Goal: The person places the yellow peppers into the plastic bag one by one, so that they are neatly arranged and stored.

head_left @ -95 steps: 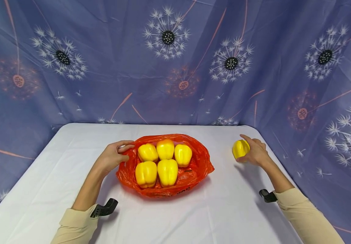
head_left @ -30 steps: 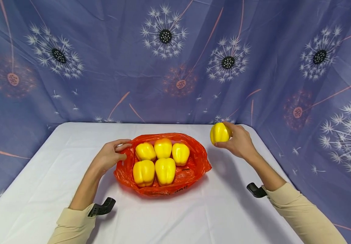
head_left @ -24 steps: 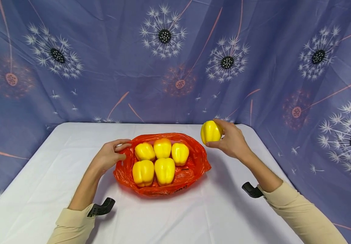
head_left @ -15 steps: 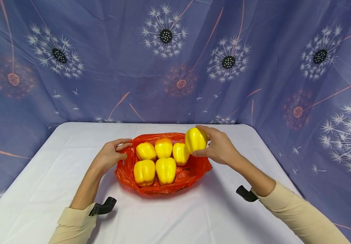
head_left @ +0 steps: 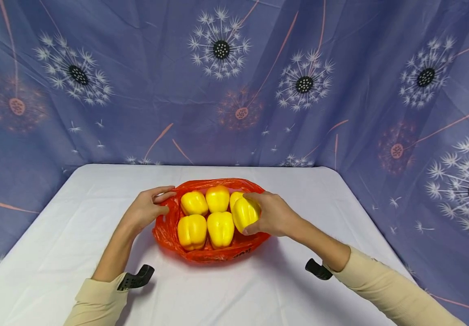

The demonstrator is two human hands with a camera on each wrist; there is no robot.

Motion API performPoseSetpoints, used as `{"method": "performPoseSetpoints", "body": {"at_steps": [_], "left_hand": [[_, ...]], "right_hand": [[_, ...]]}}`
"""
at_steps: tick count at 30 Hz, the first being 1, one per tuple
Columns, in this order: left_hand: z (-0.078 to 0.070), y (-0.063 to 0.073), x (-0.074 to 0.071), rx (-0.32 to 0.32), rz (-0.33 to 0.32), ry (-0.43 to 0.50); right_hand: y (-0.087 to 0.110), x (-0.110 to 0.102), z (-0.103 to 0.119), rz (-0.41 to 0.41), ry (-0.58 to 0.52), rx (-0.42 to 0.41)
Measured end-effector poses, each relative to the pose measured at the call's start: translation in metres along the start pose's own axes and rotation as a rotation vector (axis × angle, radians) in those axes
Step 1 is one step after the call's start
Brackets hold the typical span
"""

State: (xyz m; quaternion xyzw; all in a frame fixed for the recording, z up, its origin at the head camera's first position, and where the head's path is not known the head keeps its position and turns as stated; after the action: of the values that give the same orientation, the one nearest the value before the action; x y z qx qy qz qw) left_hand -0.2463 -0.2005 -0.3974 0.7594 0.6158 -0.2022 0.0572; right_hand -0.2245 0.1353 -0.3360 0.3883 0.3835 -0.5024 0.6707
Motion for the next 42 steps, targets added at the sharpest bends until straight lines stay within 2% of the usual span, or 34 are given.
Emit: {"method": "performPoseSetpoints", "body": {"at_steps": [9, 15, 24, 42], "left_hand": [[0.0, 0.002, -0.002, 0.009, -0.008, 0.024], [0.002, 0.001, -0.002, 0.002, -0.003, 0.03], [0.002, 0.001, 0.0, -0.008, 0.001, 0.027], [0.002, 0.0, -0.001, -0.016, -0.004, 0.023]], "right_hand": [[-0.002, 0.007, 0.002, 0.13, 0.078, 0.089], [-0.005, 0.012, 0.001, 0.166, 0.078, 0.109], [-0.004, 0.026, -0.004, 0.141, 0.116, 0.088], [0.002, 0.035, -0.007, 0.089, 0.076, 0.069]]}}
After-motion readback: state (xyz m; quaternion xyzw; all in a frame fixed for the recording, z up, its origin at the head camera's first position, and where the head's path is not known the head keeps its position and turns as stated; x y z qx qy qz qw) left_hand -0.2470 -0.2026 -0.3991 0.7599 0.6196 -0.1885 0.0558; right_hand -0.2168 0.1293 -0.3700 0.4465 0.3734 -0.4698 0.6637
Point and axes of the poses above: each hand's wrist, its own y-axis away from the middle knuckle, its own x-axis out of the palm, z = x × y, the point moved 1 cm from there along -y, towards the middle knuckle, and after that the axes turned 14 degrees about x, right-handed, at the moved point
